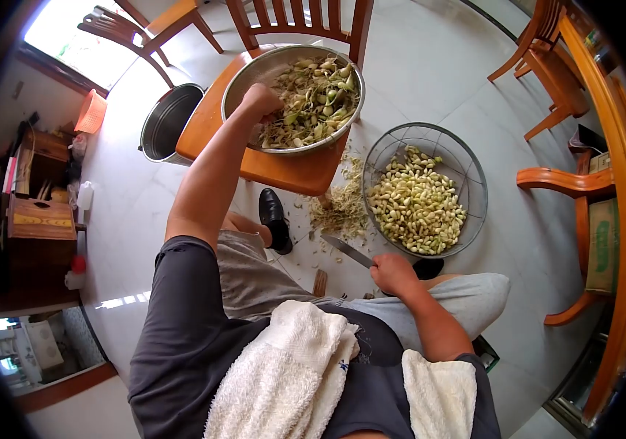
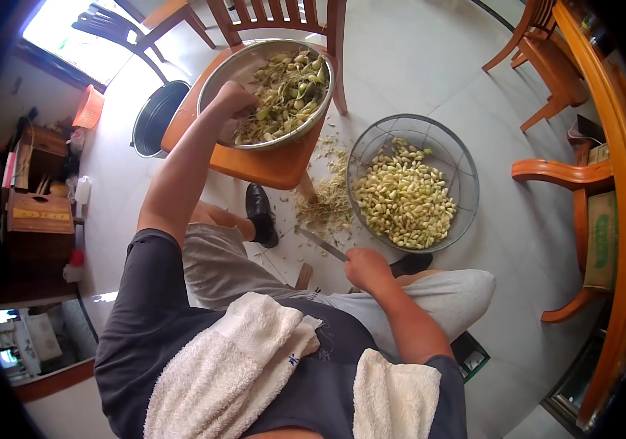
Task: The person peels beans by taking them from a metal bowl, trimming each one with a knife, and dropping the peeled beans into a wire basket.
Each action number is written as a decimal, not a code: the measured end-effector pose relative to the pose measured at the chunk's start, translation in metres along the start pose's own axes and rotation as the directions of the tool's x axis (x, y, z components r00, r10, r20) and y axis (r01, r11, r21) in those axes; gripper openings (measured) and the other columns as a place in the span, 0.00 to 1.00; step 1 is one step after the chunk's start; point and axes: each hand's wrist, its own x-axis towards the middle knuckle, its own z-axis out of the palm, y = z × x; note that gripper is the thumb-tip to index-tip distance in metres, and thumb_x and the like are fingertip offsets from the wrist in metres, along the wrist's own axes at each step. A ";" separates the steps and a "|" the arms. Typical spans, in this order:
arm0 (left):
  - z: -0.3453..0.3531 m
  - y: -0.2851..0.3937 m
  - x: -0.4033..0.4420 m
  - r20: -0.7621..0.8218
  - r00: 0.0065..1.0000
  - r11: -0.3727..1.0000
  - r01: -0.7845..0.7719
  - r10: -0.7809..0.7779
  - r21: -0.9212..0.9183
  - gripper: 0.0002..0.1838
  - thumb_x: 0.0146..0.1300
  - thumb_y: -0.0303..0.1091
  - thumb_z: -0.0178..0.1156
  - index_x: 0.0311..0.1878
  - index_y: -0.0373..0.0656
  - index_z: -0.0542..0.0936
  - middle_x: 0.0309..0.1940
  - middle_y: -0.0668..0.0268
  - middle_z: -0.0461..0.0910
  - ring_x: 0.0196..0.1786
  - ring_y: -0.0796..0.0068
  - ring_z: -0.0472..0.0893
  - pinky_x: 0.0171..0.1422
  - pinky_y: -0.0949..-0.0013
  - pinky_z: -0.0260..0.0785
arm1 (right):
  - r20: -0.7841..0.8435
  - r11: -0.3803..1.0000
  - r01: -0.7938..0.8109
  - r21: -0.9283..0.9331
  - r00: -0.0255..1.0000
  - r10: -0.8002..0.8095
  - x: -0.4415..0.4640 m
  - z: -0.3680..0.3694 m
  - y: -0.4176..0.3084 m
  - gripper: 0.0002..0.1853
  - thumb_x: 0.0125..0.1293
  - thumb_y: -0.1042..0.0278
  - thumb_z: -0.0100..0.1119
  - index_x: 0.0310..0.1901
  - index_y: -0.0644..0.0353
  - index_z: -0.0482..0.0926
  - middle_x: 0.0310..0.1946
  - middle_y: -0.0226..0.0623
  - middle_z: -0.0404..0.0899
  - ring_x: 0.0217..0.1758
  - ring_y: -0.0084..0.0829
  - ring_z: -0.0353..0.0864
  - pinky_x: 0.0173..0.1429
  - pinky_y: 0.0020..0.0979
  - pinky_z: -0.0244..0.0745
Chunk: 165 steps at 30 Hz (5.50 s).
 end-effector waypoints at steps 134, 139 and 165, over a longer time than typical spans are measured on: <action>-0.021 0.009 -0.044 -0.080 0.964 0.967 -0.253 0.253 0.010 0.10 0.57 0.32 0.62 0.31 0.31 0.81 0.23 0.59 0.80 0.22 0.74 0.79 0.26 0.71 0.74 | -0.092 0.998 0.035 0.054 0.995 -0.030 -0.012 0.001 -0.002 0.11 0.55 0.65 0.51 0.29 0.64 0.80 0.30 0.53 0.79 0.38 0.54 0.78 0.46 0.49 0.72; -0.008 0.005 -0.005 0.037 0.993 0.949 -0.122 0.116 0.292 0.11 0.52 0.29 0.56 0.23 0.28 0.79 0.20 0.52 0.80 0.21 0.61 0.82 0.26 0.63 0.76 | -0.039 0.998 0.029 0.048 0.999 -0.028 -0.007 -0.002 -0.005 0.11 0.56 0.65 0.51 0.29 0.63 0.80 0.31 0.51 0.79 0.38 0.53 0.78 0.46 0.49 0.72; 0.046 -0.062 -0.227 0.344 0.880 0.262 0.266 0.327 -0.928 0.05 0.63 0.28 0.62 0.38 0.37 0.78 0.26 0.65 0.79 0.24 0.77 0.75 0.27 0.76 0.65 | -0.725 0.837 0.502 0.219 0.658 -0.204 -0.034 -0.036 -0.042 0.11 0.56 0.77 0.60 0.43 0.62 0.81 0.25 0.41 0.76 0.26 0.40 0.76 0.31 0.34 0.70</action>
